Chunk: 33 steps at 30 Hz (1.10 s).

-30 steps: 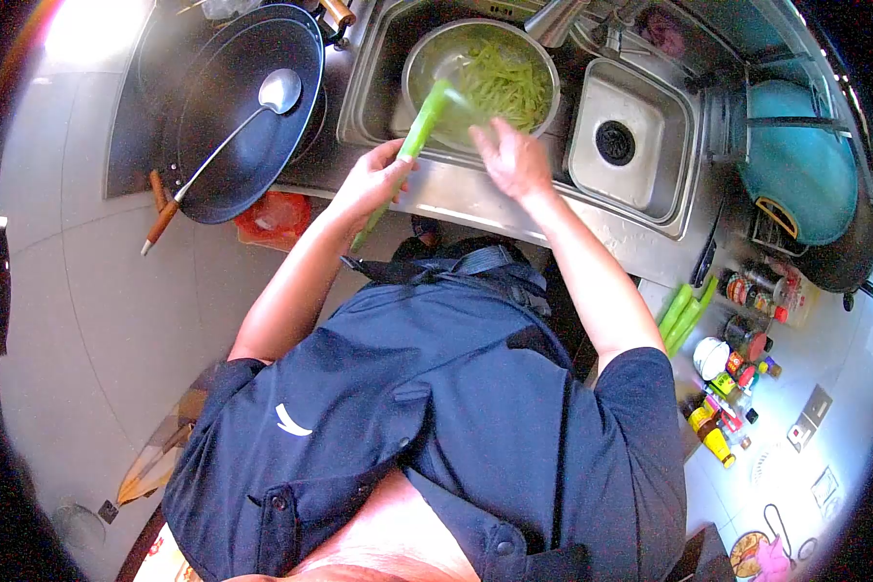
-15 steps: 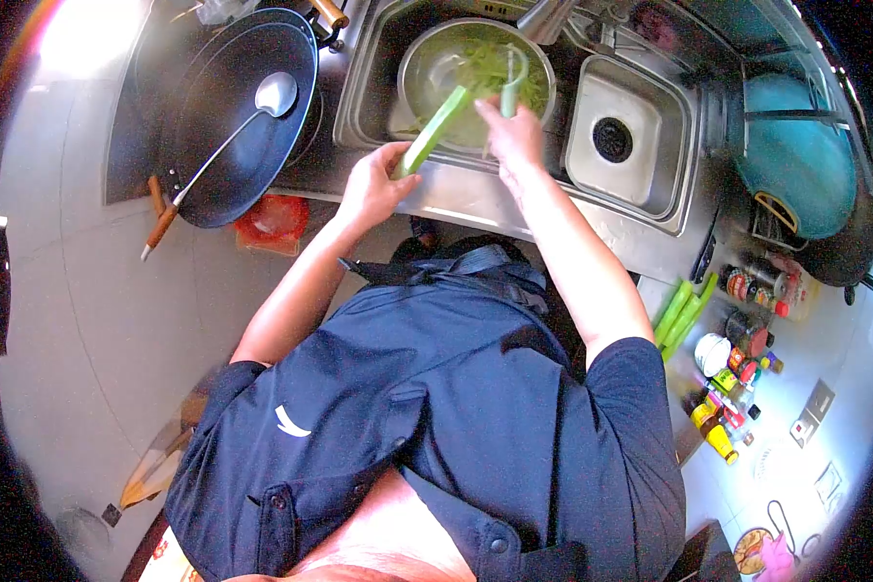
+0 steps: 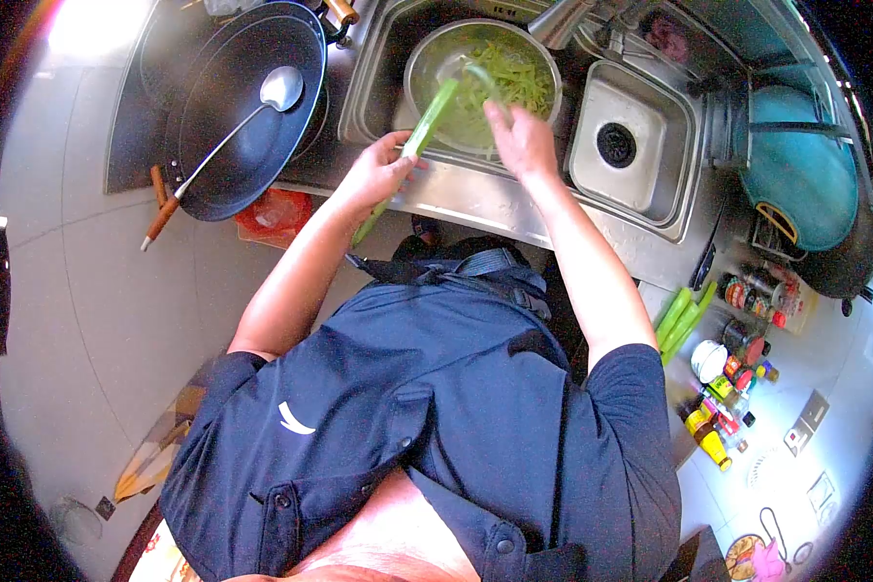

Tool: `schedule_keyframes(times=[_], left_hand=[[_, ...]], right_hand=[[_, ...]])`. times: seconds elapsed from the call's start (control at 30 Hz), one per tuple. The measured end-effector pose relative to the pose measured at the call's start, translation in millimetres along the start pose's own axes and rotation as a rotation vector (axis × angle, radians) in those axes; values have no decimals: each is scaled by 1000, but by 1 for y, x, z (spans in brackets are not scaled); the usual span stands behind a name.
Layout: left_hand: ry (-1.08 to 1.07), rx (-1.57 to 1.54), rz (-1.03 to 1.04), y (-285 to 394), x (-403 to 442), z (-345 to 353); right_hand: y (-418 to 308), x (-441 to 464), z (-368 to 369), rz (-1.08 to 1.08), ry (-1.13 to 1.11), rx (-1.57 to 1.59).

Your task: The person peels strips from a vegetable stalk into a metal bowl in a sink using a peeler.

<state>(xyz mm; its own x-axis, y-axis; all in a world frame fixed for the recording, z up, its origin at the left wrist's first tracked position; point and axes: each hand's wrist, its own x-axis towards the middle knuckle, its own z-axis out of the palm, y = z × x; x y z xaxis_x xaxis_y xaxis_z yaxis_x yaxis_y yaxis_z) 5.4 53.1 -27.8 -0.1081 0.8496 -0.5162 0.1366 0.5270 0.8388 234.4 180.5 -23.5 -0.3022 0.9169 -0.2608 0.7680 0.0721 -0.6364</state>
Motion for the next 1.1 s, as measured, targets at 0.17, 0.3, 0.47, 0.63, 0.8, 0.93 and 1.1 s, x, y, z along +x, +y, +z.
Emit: schedule_keyframes(times=[0.17, 0.3, 0.47, 0.63, 0.8, 0.93, 1.1], left_hand=[[-129, -161, 11, 15, -7, 4], [-153, -154, 49, 21, -13, 3], [-151, -52, 24, 32, -30, -1], [-185, -61, 20, 20, -35, -3], [-72, -61, 15, 26, -31, 3], [-92, -53, -3, 25, -19, 4], [-107, -97, 8, 38, -26, 6]], right_hand=[[-7, -35, 26, -405, -46, 7], [-15, -48, 28, -466, -73, 15], [19, -9, 32, -169, -55, -13], [56, 44, -10, 47, 175, -170], [33, 19, -1, -135, 140, 45], [-9, -30, 17, -289, -68, 22], [-10, -45, 31, -496, 5, 45]])
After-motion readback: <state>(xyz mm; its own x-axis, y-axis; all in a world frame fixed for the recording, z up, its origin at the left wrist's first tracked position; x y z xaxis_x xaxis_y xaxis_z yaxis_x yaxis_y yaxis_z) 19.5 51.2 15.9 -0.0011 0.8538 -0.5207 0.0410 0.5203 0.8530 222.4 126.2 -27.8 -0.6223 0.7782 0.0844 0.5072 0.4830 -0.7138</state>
